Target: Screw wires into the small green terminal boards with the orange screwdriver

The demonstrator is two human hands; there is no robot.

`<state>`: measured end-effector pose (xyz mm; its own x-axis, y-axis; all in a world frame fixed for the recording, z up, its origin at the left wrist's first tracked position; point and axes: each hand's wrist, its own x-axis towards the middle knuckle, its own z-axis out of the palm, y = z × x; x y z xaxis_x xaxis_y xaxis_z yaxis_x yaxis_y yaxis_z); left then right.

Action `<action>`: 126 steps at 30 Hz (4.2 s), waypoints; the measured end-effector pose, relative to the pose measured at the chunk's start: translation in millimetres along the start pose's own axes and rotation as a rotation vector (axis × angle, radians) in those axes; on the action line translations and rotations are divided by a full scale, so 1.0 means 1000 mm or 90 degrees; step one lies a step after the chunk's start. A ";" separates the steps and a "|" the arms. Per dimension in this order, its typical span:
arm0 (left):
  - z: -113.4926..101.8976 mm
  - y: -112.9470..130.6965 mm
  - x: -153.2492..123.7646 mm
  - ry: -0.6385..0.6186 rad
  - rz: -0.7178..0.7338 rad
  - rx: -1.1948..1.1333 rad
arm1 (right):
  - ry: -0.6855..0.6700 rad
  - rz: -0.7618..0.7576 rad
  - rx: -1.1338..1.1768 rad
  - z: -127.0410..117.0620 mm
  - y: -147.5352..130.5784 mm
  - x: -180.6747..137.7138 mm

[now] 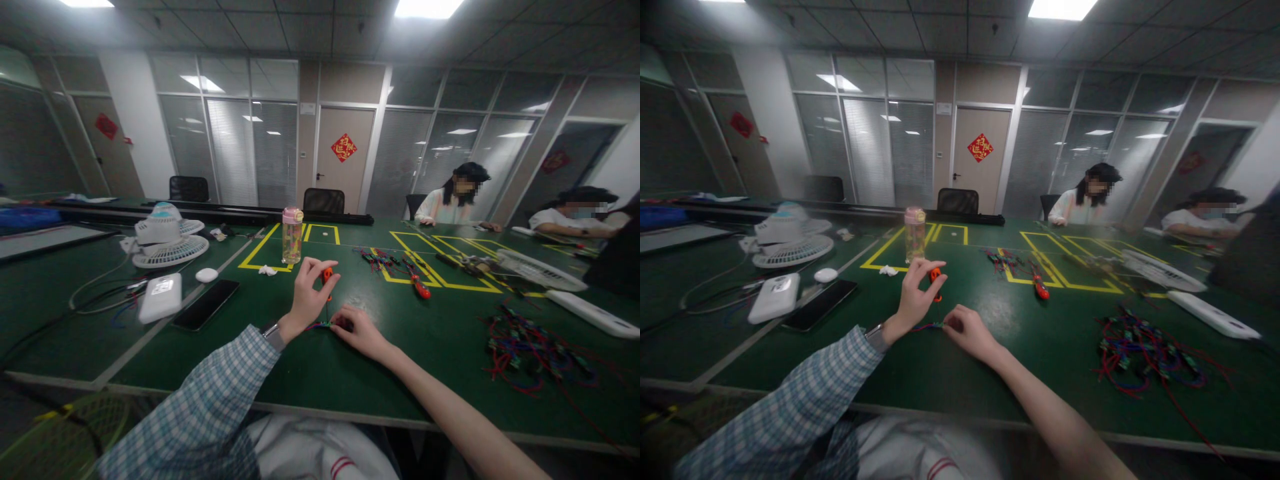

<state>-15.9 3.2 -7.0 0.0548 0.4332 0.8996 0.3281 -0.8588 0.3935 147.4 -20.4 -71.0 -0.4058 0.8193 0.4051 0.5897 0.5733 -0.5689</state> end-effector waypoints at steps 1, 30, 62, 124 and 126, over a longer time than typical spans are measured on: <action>0.000 0.000 0.000 -0.004 -0.001 -0.002 | 0.000 -0.002 0.000 0.000 0.000 0.000; -0.001 0.002 -0.002 -0.020 -0.007 -0.020 | 0.000 -0.007 -0.003 -0.001 -0.001 0.000; -0.017 -0.003 0.024 -0.190 0.402 0.376 | 0.003 -0.006 0.005 0.000 -0.002 0.000; -0.021 -0.001 0.025 -0.147 0.433 0.333 | 0.000 -0.010 0.013 0.000 -0.001 0.000; -0.020 -0.001 0.024 -0.149 0.414 0.318 | 0.000 -0.007 0.013 0.000 -0.001 0.000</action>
<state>-33.4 9.0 18.1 0.5521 -0.0110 0.8337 0.5389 -0.7583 -0.3669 146.8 -20.8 -70.0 -0.4118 0.8128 0.4120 0.5709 0.5825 -0.5786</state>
